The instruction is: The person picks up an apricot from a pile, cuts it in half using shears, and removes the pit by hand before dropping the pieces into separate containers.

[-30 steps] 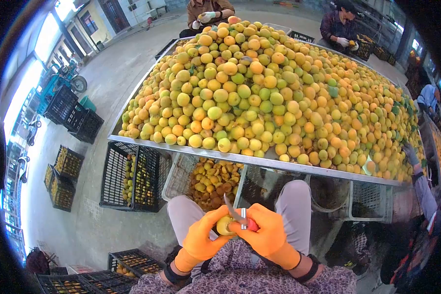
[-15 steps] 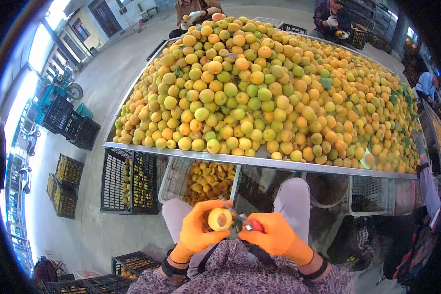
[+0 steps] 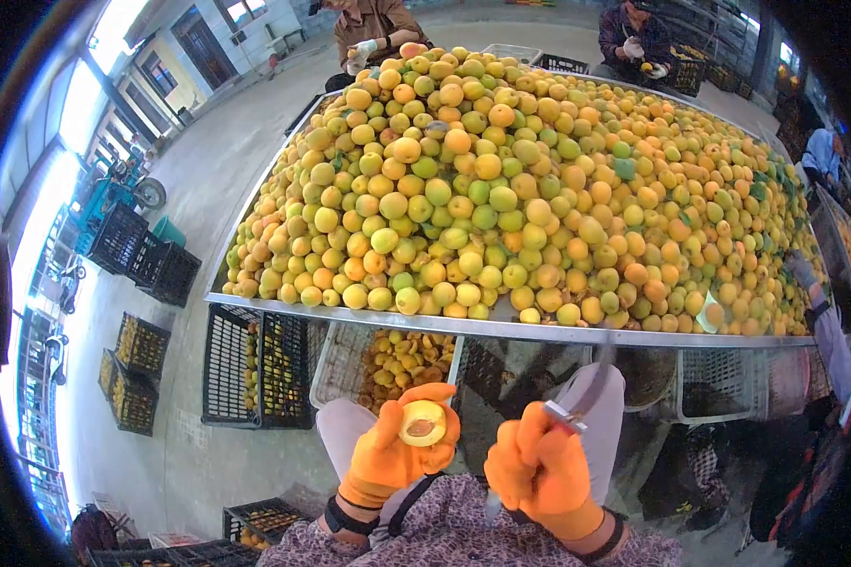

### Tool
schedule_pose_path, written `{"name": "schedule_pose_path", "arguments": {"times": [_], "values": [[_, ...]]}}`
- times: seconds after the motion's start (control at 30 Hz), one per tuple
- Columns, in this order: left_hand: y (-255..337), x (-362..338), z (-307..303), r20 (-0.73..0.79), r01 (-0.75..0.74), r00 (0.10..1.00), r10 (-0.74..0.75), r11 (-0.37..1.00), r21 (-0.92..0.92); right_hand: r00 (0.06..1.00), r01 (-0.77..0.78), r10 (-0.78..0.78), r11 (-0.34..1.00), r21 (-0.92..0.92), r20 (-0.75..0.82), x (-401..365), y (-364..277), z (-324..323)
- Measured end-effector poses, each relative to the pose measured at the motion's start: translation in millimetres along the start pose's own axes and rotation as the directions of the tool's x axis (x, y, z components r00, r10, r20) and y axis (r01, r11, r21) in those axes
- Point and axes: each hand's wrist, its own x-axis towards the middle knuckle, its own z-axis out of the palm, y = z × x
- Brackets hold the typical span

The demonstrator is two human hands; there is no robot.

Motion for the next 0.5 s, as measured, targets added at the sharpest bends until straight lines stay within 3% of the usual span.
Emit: {"name": "schedule_pose_path", "arguments": {"times": [0.07, 0.13, 0.3, 0.37, 0.5], "values": [[-7, 2, -1, 0.004, 0.059, 0.998, -0.059, 0.996, 0.06, 0.997, 0.054, -0.05, 0.996, -0.066, 0.065, 14, -7, 2], [-14, 2, 2, -0.003, 0.067, 0.998, -0.067, 0.994, 0.082, 0.971, 0.229, -0.224, 0.972, -0.055, 0.083, 22, -8, 7], [-23, 3, 15, -0.054, 0.059, 0.997, -0.047, 0.965, 0.257, 0.943, 0.33, -0.324, 0.938, -0.105, 0.075, 31, -7, 14], [-26, 4, 16, -0.097, 0.17, 0.981, -0.169, 0.986, -0.004, 0.941, 0.339, -0.334, 0.929, -0.151, 0.058, 31, -3, 15], [-33, 3, 23, -0.147, 0.188, 0.967, -0.21, 0.971, -0.15, 0.953, 0.301, -0.302, 0.934, -0.194, 0.024, 28, 3, 13]]}}
